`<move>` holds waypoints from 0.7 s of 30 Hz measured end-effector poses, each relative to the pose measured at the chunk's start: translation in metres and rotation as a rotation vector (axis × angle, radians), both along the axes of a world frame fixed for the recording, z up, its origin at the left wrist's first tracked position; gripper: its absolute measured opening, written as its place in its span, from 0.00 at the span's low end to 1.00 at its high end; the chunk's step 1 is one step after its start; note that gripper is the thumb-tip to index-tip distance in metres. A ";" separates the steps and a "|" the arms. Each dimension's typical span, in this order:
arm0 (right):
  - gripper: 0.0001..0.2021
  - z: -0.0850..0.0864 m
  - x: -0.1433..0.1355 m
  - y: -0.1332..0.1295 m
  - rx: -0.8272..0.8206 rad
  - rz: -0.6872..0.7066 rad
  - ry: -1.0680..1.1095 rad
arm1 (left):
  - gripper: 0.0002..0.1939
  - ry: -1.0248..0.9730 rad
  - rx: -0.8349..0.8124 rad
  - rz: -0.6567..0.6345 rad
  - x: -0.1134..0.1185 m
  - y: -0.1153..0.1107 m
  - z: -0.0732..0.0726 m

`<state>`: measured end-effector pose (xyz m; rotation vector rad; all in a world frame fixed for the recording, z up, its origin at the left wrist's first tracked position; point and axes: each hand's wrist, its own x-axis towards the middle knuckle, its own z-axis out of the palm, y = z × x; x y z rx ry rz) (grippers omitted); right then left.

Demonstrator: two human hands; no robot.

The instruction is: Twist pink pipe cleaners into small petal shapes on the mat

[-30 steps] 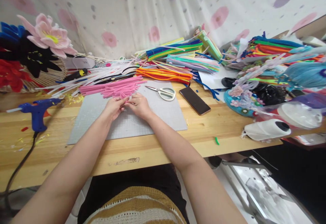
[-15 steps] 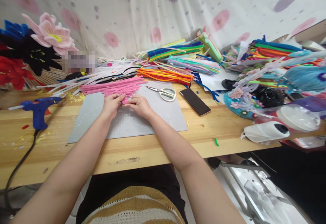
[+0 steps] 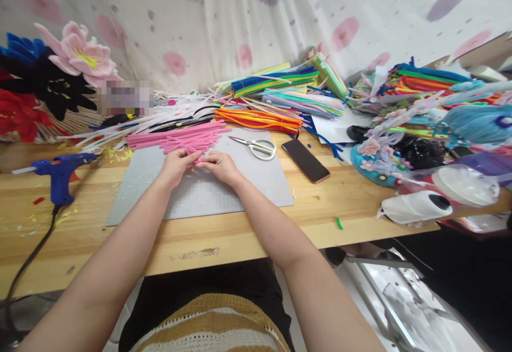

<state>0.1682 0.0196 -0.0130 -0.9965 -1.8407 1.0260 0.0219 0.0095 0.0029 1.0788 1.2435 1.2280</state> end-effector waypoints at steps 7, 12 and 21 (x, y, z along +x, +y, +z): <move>0.04 0.002 0.000 -0.005 0.082 -0.070 -0.013 | 0.18 -0.006 -0.081 0.014 0.006 0.001 -0.003; 0.09 -0.001 -0.004 0.001 0.068 -0.048 0.058 | 0.20 -0.106 -0.083 -0.005 0.001 0.000 0.001; 0.14 0.003 0.011 -0.003 -0.108 0.178 0.091 | 0.19 0.118 0.093 -0.052 -0.020 -0.003 0.012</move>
